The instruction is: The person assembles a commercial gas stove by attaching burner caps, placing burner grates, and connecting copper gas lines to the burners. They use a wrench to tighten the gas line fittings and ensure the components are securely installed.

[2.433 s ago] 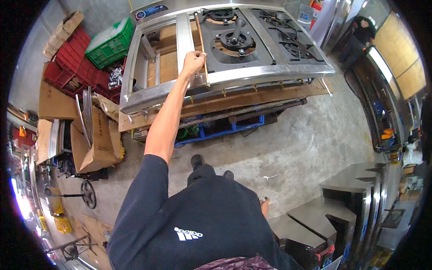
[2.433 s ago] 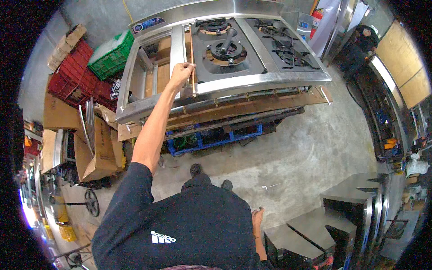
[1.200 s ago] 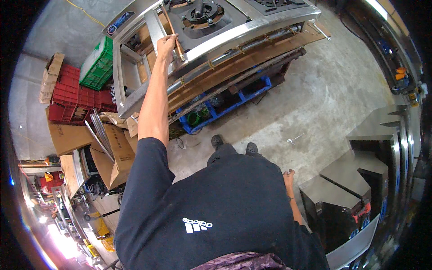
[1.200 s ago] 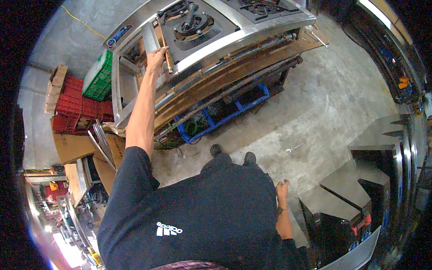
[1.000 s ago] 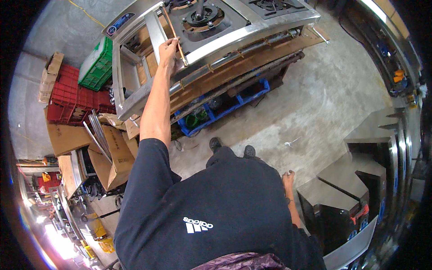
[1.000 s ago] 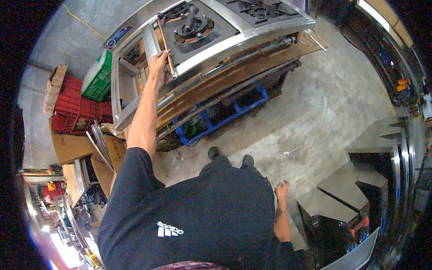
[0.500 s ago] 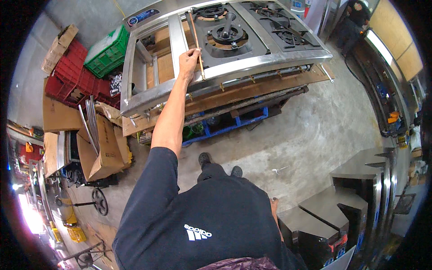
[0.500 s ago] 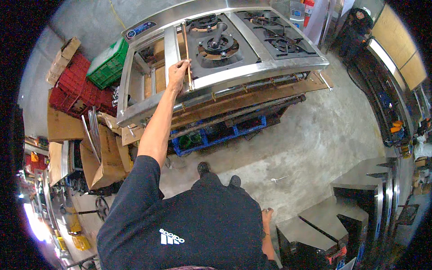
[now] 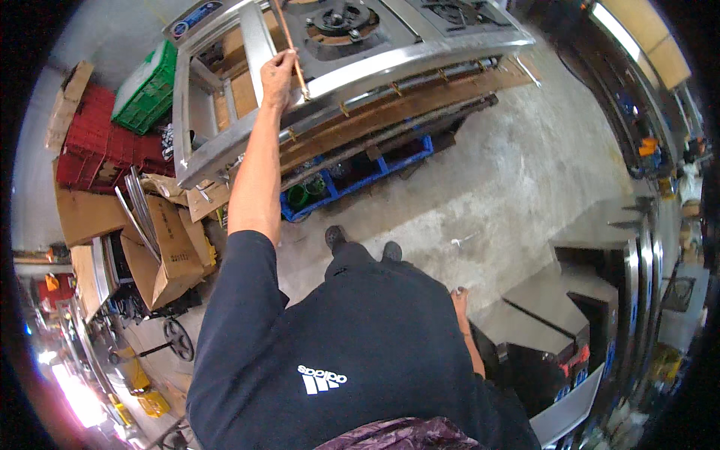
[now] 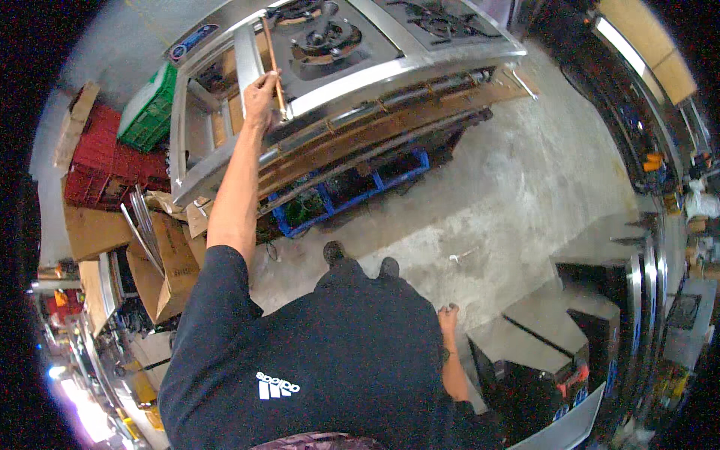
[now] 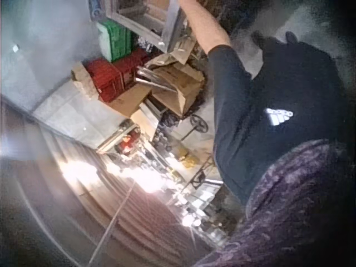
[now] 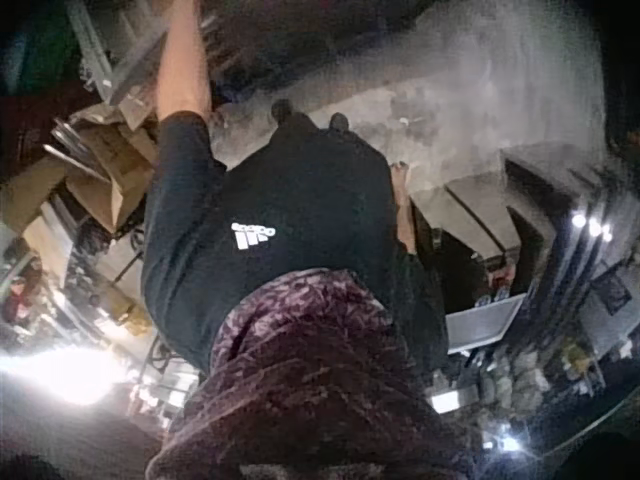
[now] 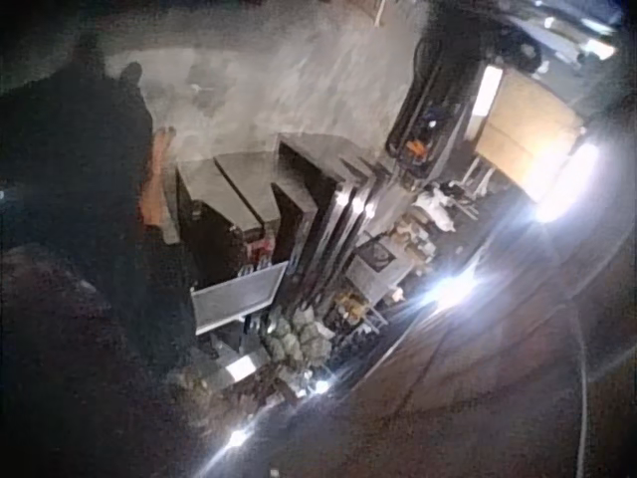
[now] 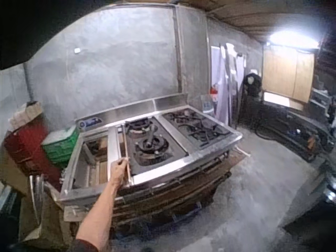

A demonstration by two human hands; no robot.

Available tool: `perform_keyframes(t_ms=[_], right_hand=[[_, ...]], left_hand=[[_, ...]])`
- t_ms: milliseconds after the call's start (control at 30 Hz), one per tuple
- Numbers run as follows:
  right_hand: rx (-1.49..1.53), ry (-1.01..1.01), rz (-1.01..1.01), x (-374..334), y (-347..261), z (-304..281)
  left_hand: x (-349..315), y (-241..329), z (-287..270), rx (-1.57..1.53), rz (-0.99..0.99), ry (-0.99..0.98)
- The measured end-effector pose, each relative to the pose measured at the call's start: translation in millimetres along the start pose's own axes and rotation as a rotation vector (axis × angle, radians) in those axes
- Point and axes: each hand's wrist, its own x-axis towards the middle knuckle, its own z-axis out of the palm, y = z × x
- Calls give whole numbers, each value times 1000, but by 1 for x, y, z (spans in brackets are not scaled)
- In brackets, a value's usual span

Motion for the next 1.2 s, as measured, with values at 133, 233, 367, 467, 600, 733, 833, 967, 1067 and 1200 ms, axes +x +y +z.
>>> perform_keyframes(t_ms=[133, 233, 367, 467, 600, 733, 833, 967, 1067, 1200], right_hand=[[-43, 49, 80, -5, 6, 3], [3, -8, 148, -11, -2, 0], [-33, 8, 183, -16, -11, -4], [-12, -9, 122, -14, -10, -3], [-59, 22, 72, -9, -8, -3], [2, -21, 52, -6, -7, -8], [-21, -5, 33, -3, -3, -10], [-6, -46, 15, 5, 2, -14], [-58, -55, 60, 8, -1, -17], [-37, -73, -33, 12, -9, -23]], left_hand=[[6, -3, -4, -12, -35, -14], [8, -8, -6, 28, -11, -23], [10, -12, -7, -9, -22, -49], [12, -13, -7, 10, -4, -50], [9, -10, -5, 47, -33, -41], [6, -6, -1, 24, 23, -36], [5, -7, 1, -20, 8, -37], [6, -9, 2, 121, 34, -8], [6, -8, 2, 74, 48, -61], [3, -5, 4, 117, 9, -51]])
